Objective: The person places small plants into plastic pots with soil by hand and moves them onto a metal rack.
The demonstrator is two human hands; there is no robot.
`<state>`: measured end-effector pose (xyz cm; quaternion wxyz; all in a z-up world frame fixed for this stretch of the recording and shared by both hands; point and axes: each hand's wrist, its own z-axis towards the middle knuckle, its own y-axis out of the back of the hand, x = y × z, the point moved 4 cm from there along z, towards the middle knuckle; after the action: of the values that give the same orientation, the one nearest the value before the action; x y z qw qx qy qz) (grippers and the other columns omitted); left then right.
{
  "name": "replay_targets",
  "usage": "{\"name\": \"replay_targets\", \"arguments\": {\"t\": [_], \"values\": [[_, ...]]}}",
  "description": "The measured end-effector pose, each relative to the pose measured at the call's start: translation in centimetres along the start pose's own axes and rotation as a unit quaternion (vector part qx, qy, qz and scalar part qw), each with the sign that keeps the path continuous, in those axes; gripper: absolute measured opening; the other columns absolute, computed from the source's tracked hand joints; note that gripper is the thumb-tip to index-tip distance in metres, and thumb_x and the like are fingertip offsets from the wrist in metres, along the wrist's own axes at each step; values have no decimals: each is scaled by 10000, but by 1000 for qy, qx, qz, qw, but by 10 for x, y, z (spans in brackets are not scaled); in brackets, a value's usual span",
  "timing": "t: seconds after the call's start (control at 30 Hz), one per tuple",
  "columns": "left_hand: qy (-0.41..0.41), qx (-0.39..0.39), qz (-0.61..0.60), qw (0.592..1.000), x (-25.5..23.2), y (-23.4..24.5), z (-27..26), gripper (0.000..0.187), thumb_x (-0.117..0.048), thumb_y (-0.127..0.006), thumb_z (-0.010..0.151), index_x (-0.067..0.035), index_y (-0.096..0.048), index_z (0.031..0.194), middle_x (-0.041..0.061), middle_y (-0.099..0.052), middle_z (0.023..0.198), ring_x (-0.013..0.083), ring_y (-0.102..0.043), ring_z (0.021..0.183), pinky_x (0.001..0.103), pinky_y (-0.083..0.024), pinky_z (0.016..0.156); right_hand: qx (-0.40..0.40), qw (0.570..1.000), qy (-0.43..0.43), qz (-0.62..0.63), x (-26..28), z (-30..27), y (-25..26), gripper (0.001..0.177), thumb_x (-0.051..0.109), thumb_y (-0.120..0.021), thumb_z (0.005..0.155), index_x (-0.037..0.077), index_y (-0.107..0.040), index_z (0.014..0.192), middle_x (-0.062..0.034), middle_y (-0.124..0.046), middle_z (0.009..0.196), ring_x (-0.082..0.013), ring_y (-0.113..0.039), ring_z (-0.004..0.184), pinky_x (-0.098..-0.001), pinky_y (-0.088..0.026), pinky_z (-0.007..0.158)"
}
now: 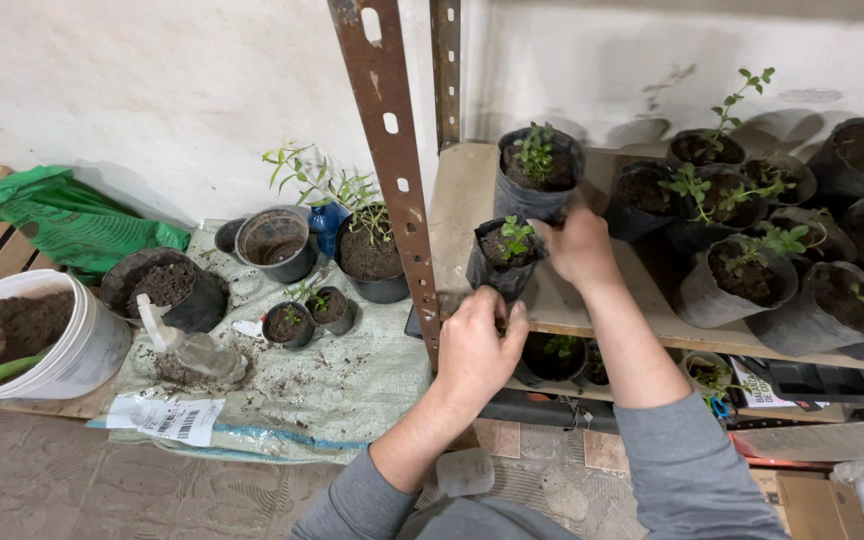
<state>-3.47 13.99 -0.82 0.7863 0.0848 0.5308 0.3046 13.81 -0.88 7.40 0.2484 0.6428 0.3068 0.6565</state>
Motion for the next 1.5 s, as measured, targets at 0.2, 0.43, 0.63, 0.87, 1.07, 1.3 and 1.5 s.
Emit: {"name": "replay_targets", "arguments": {"t": [0.2, 0.43, 0.63, 0.87, 1.07, 1.3, 1.5], "values": [[-18, 3, -9, 1000, 4, -1, -1, 267, -233, -717, 1229, -96, -686, 1001, 200, -727, 816, 463, -854, 690, 501, -677, 521, 27, 999, 24, 2, -60, 121, -66, 705, 543, -878, 1234, -132, -789, 1415, -398, -853, 1255, -581, -855, 1294, -691, -772, 922], [-13, 7, -37, 999, 10, -4, -7, 237, -204, -697, 1244, -79, -686, 1042, 204, -717, 849, 460, -861, 708, 507, -689, 508, 30, 998, 45, 27, -66, 166, -98, 471, 455, -937, 1131, 20, -840, 1284, -103, -923, 877, -303, -945, 952, -513, -773, 809], [-18, 17, -36, 999, 20, -8, -13, 289, -187, -615, 1280, -50, -718, 1047, 204, -718, 841, 440, -846, 694, 460, -663, 456, 107, 975, 70, 180, -35, 125, -96, 503, 217, -834, 1185, -152, -697, 1498, -280, -936, 1162, -274, -960, 904, -326, -810, 732], [-18, 20, -21, 999, 24, -7, -11, 263, -195, -621, 1275, -11, -771, 1163, 210, -773, 903, 420, -860, 706, 467, -712, 484, 71, 991, 75, -79, -16, -31, 12, 367, 260, -800, 1174, 113, -900, 1495, -207, -943, 1255, -474, -871, 1345, -667, -666, 1216], [-53, -14, 46, 997, 22, -8, -17, 151, -202, -698, 1237, -55, -703, 1206, 176, -754, 942, 441, -861, 672, 557, -733, 499, 167, 985, -35, -5, -38, -87, -25, 811, 293, -982, 1088, -26, -665, 1762, -329, -910, 1426, -359, -962, 934, -491, -805, 901], [-41, -52, 187, 980, -14, 11, -8, 354, -241, -659, 1223, 20, -606, 1456, 261, -848, 988, 542, -886, 708, 686, -748, 609, 107, 990, -14, 94, -56, -66, -57, 647, 199, -1067, 971, -108, -778, 1462, -293, -908, 1232, -239, -840, 661, -393, -749, 635], [39, 40, 234, 971, 15, -8, 5, 616, -67, -705, 1095, 112, -561, 1666, 272, -840, 1130, 582, -914, 860, 699, -777, 685, 56, 998, -7, -4, -33, -69, -53, 320, 175, -1006, 942, -40, -897, 1153, -162, -934, 897, -250, -891, 665, -401, -759, 680]]}}
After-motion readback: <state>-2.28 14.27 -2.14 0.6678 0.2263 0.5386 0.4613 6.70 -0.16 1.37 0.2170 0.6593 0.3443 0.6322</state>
